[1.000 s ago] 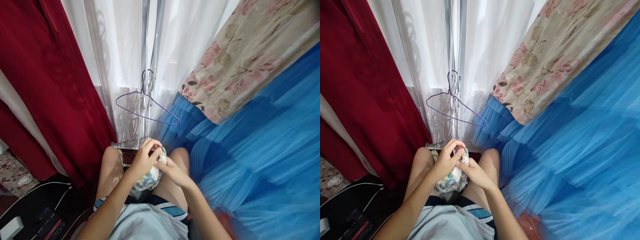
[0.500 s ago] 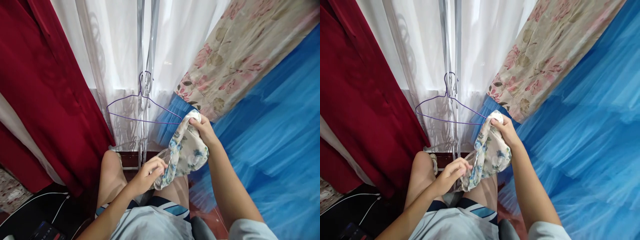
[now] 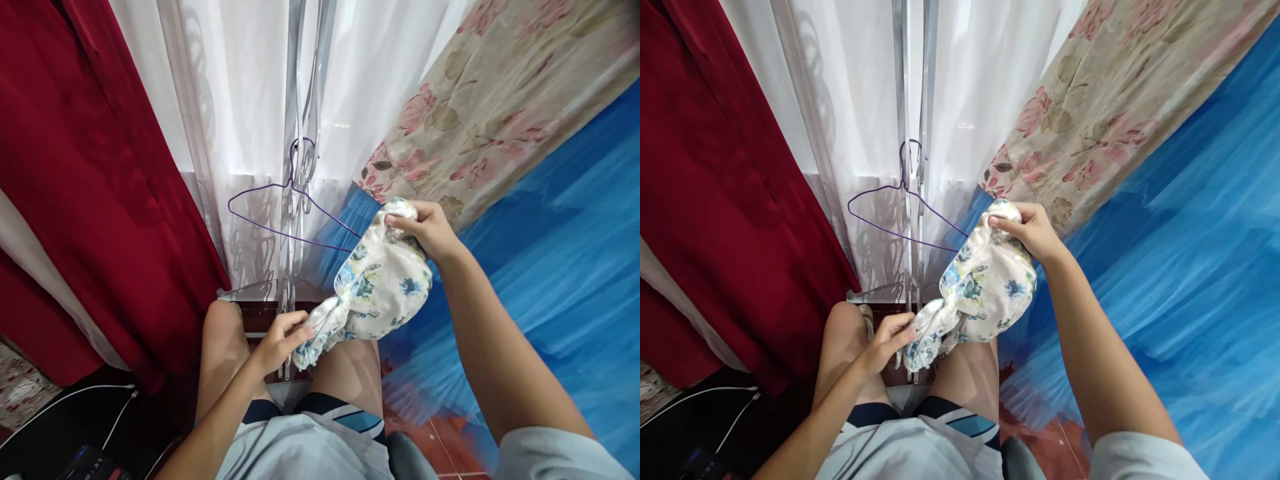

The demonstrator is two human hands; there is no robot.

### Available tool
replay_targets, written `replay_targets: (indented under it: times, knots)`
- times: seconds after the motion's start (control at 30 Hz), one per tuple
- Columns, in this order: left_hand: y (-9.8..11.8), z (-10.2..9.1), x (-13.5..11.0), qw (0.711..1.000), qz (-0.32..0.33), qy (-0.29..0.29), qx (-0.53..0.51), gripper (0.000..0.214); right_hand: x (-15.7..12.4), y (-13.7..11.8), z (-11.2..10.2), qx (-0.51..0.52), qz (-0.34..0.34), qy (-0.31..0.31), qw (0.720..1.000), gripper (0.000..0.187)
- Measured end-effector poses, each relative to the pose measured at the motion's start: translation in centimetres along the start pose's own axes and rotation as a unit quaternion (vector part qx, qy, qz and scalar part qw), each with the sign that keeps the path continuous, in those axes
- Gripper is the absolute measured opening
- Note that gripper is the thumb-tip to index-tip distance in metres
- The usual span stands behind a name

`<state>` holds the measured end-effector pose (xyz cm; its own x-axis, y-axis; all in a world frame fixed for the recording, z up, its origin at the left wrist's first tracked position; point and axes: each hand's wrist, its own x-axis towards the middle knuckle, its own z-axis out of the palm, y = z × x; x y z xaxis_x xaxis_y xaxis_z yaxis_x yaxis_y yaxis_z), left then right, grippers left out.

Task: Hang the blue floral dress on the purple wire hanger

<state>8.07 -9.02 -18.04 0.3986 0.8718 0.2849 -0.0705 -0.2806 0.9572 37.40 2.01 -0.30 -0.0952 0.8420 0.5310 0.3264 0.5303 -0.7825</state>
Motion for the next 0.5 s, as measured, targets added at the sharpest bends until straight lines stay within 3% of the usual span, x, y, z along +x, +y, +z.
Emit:
replay_targets:
  times: [0.13,0.23,0.33,0.4,0.5]
  knots:
    - [4.4,-2.8,0.3,0.995,0.013,0.099,0.01,0.029,5.0,2.6,3.8,0.049,-0.028,0.042,0.997,0.028]
    - [6.2,-5.4,0.4,0.99,0.005,0.131,0.042,0.02,6.4,3.0,7.7,0.104,0.016,-0.014,0.994,0.037]
    - [6.0,-9.7,0.3,0.98,0.024,0.109,0.163,0.01,5.7,2.4,9.6,0.154,0.115,-0.099,0.976,0.042]
    - [5.1,-13.3,0.6,0.95,0.043,0.088,0.298,0.018,5.0,1.8,9.5,0.177,0.153,-0.136,0.963,0.04]
    - [3.6,-18.9,1.9,0.864,0.075,0.094,0.49,0.025,4.3,0.8,8.6,0.196,0.141,-0.158,0.957,0.035]
